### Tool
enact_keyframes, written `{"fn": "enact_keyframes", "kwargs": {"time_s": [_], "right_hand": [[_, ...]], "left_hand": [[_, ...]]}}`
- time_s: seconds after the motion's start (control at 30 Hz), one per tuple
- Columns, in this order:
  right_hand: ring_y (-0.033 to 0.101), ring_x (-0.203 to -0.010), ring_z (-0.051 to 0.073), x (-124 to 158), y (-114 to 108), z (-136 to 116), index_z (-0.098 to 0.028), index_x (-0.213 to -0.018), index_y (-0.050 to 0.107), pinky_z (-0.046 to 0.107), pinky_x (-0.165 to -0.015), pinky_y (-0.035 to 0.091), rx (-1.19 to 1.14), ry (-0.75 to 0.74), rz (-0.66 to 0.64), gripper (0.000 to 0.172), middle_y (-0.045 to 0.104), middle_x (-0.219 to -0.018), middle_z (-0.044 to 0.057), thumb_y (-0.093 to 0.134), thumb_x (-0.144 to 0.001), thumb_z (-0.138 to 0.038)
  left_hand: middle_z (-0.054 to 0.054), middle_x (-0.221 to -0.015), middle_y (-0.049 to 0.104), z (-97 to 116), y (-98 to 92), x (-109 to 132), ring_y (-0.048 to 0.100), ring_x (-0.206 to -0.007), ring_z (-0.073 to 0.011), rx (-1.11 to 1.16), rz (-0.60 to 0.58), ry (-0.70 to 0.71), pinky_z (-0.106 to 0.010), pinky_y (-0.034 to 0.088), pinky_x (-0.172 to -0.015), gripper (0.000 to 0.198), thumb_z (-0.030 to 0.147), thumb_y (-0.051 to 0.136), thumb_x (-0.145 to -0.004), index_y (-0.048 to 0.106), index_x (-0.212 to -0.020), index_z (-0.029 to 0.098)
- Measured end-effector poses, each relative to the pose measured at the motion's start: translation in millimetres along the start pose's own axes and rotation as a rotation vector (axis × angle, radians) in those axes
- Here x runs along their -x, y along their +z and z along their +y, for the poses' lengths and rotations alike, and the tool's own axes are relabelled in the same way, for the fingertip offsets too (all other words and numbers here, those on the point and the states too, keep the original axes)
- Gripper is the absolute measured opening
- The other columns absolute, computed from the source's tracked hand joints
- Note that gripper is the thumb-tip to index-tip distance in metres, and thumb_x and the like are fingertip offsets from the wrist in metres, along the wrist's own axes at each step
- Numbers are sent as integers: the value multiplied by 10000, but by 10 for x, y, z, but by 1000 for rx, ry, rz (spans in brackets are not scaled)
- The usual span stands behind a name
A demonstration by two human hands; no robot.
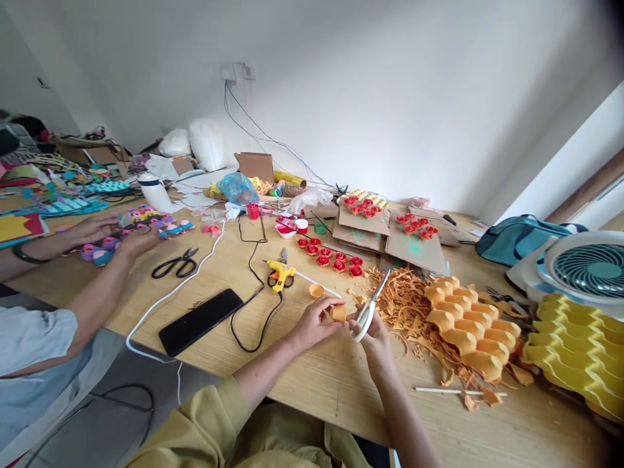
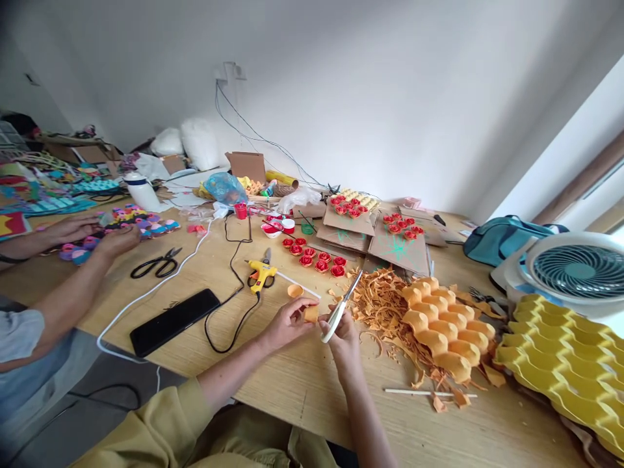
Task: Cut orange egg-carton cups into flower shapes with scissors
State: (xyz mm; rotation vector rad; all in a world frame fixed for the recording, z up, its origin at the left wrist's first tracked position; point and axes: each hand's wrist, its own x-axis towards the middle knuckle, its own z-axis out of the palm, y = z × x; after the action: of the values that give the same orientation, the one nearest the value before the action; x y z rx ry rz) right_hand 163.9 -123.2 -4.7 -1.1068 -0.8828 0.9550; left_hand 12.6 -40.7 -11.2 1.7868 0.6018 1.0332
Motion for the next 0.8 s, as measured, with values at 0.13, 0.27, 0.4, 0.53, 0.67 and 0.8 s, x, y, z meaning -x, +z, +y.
{"fn": "enact_keyframes", "kwargs": {"time_s": [0.13, 0.27, 0.4, 0.53, 0.67, 0.8], "right_hand": [[558, -679, 146, 16, 30, -1, -225, -1029, 593, 268, -636, 444, -37, 5, 2, 479, 633, -770, -18, 828, -674, -444], [535, -669, 129, 25, 8, 13, -223, -1026, 593, 259, -630, 439, -61, 12, 28, 459, 612, -786, -22, 822, -686, -428], [535, -682, 132, 36, -1, 12, -229, -1045, 590, 264, -643, 440, -60, 0, 54, 473, 610, -790, -25, 816, -687, -440], [544, -697, 137, 48, 13, -23, -236, -1045, 586, 262, -636, 441, -32, -8, 52, 475, 620, -824, -17, 822, -682, -431], [542, -713, 145, 35, 13, -9, -236, -1019, 587, 265, -644, 452, -27, -30, 91, 462, 618, -826, -8, 819, -678, -445], [548, -718, 145, 8, -25, 64, -226, -1042, 595, 274, -665, 459, -52, 8, 97, 475, 612, -824, -7, 807, -682, -453]], "left_hand": [[-89, -1061, 668, 56, 9, 21, 563, -882, -197, -73, -31, 85, -247, 399, -675, 389, 272, 764, -758, 696, -1138, 222], [-104, -1152, 653, 77, 31, 37, 574, -954, -210, -3, -55, 29, -255, 426, -724, 489, 326, 776, -758, 645, -1215, 214], [-110, -1157, 631, 16, 50, 33, 596, -1022, -223, 311, -110, -150, -262, 468, -764, 486, 429, 700, -824, 600, -1232, 184], [-73, -1020, 629, -2, 60, 17, 613, -858, -175, 411, -115, -237, -242, 476, -679, 485, 441, 723, -800, 606, -1182, 167], [-68, -1025, 643, 80, 80, 12, 612, -922, -178, 427, -92, -218, -270, 476, -816, 442, 362, 785, -750, 637, -1117, 165], [-63, -1024, 655, 125, 97, 9, 612, -938, -180, 462, -74, -233, -278, 466, -850, 397, 291, 796, -725, 660, -1077, 167]]}}
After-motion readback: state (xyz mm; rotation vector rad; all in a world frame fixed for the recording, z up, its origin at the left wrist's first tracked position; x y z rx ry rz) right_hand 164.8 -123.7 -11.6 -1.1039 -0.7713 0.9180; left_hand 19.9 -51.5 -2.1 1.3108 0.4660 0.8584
